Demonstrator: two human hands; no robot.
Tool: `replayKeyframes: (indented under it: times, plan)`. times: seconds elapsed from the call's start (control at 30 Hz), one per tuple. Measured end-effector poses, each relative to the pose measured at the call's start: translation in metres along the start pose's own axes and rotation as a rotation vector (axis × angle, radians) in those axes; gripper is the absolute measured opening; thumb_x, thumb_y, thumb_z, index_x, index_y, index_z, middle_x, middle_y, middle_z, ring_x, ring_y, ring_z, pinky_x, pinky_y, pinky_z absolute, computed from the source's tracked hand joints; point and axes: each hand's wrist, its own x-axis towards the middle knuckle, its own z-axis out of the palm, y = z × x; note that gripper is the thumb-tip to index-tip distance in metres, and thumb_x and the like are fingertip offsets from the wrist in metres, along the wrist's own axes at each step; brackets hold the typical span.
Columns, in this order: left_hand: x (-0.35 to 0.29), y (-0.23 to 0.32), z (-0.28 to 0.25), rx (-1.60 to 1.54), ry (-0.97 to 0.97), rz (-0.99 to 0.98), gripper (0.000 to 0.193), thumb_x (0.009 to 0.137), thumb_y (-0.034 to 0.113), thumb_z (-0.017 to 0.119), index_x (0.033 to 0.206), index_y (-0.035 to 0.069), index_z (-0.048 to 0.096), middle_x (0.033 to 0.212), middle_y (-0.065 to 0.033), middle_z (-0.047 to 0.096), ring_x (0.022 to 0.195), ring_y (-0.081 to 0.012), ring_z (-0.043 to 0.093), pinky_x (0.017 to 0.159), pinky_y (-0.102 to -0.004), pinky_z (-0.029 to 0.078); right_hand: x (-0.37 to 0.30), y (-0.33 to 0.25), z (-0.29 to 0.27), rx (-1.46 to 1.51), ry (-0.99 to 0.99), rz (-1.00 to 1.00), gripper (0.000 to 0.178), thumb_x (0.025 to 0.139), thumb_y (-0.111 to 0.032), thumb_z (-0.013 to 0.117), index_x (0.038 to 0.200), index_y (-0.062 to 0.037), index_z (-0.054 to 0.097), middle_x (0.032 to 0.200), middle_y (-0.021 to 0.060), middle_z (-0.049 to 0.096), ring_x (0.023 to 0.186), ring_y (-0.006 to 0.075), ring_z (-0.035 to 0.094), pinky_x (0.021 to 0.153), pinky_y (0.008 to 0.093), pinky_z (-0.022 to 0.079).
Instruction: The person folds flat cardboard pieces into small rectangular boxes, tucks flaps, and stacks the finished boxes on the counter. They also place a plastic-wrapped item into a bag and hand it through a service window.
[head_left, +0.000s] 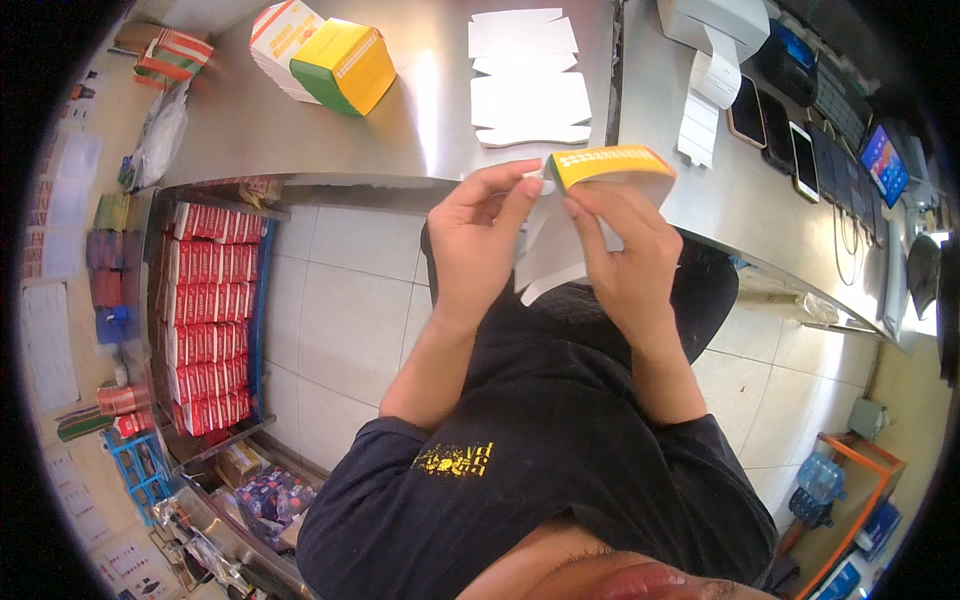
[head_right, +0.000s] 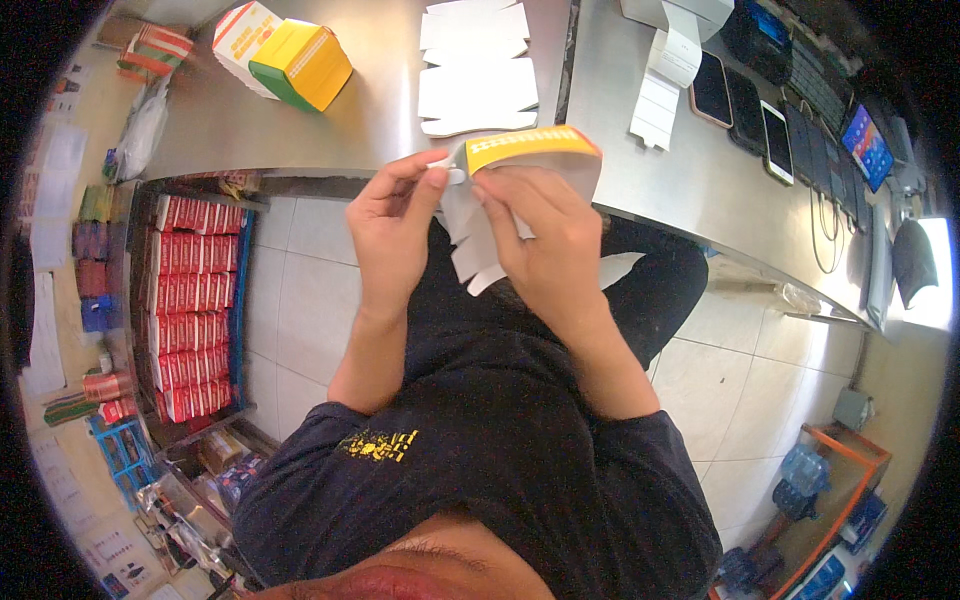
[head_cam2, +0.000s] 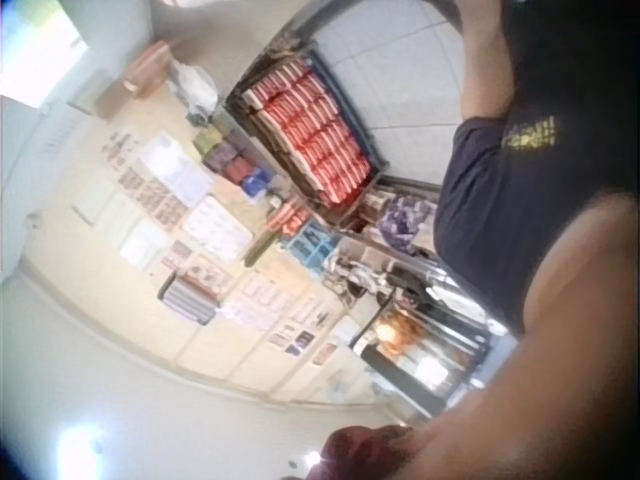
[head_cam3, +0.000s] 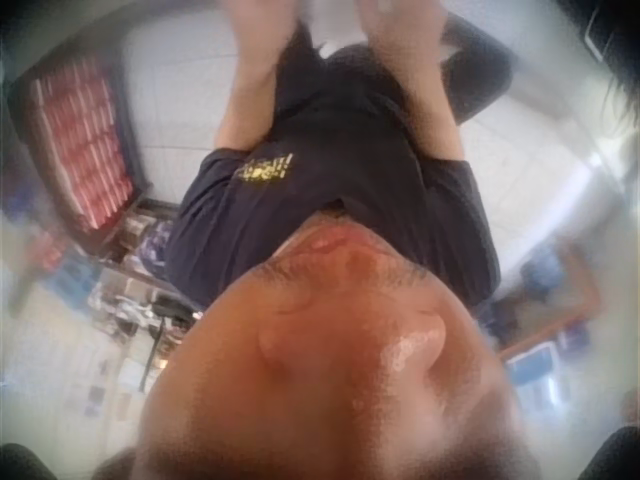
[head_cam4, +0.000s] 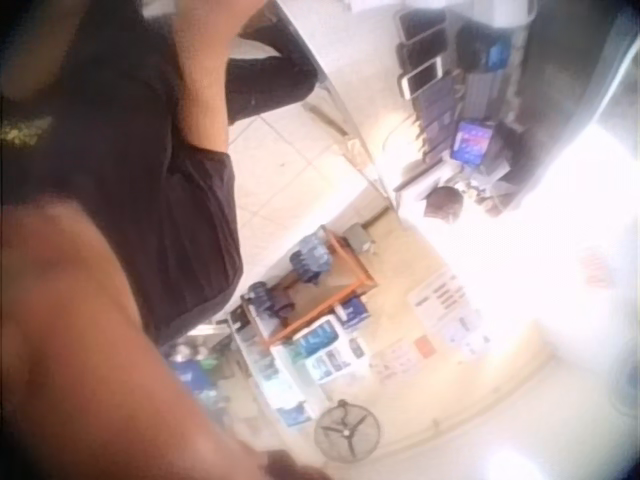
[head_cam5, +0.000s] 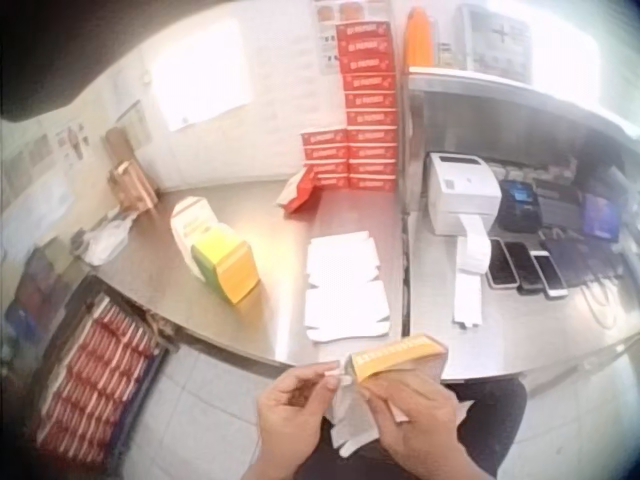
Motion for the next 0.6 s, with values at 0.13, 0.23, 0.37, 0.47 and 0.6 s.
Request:
replayKeyframes:
  times: [0.13, 0.23, 0.37, 0.47, 0.6]
  plan:
    - [-0.003, -0.004, 0.000, -0.026, -0.046, 0.029, 0.024, 0.098, 0.003, 0.073, 0.120, -0.005, 0.072, 0.107, -0.0068, 0.074, 0.097, -0.0089, 0.066, 0.087, -0.0237, 0.052, -0.006, 0.004, 0.004, 0.437, -0.068, 0.447, 0.010, 0.095, -0.007, 0.075, 0.100, 0.0025, 0.074, 0.097, 0.0103, 0.077, 0.092, 0.0162, 0.073, 0.084, 0.0305, 0.057]
    - [-0.003, -0.003, 0.000, 0.003, -0.063, 0.024, 0.025, 0.098, 0.003, 0.073, 0.121, -0.005, 0.071, 0.108, -0.0080, 0.075, 0.097, -0.0097, 0.067, 0.088, -0.0246, 0.053, -0.007, 0.025, 0.009, 0.779, -0.153, 0.528, 0.016, 0.101, -0.010, 0.070, 0.105, 0.0045, 0.070, 0.100, 0.0084, 0.074, 0.095, 0.0127, 0.070, 0.086, 0.0287, 0.057]
    - [-0.001, -0.001, -0.001, 0.000, -0.081, -0.022, 0.027, 0.096, 0.002, 0.074, 0.122, -0.005, 0.071, 0.107, -0.0082, 0.075, 0.096, -0.0098, 0.067, 0.088, -0.0249, 0.054, -0.007, 0.035, 0.011, 0.861, -0.224, 0.535, 0.018, 0.102, -0.011, 0.068, 0.110, 0.0048, 0.066, 0.102, 0.0089, 0.073, 0.094, 0.0136, 0.070, 0.088, 0.0278, 0.057]
    - [0.000, -0.001, -0.001, -0.085, -0.081, -0.075, 0.029, 0.095, 0.000, 0.075, 0.123, -0.005, 0.071, 0.105, -0.0064, 0.074, 0.093, -0.0090, 0.066, 0.084, -0.0240, 0.054, -0.008, 0.028, 0.019, 0.811, -0.126, 0.497, 0.018, 0.101, -0.009, 0.069, 0.111, 0.0050, 0.068, 0.104, 0.0101, 0.074, 0.095, 0.0147, 0.072, 0.089, 0.0290, 0.057]
    - [-0.001, -0.012, 0.000, -0.036, -0.030, 0.034, 0.027, 0.092, 0.001, 0.079, 0.117, -0.004, 0.072, 0.098, -0.0028, 0.071, 0.090, -0.0078, 0.064, 0.080, -0.0221, 0.053, -0.009, 0.013, 0.018, 0.490, -0.102, 0.323, 0.015, 0.098, -0.004, 0.070, 0.111, 0.0040, 0.071, 0.102, 0.0118, 0.077, 0.095, 0.0157, 0.074, 0.087, 0.0297, 0.059]
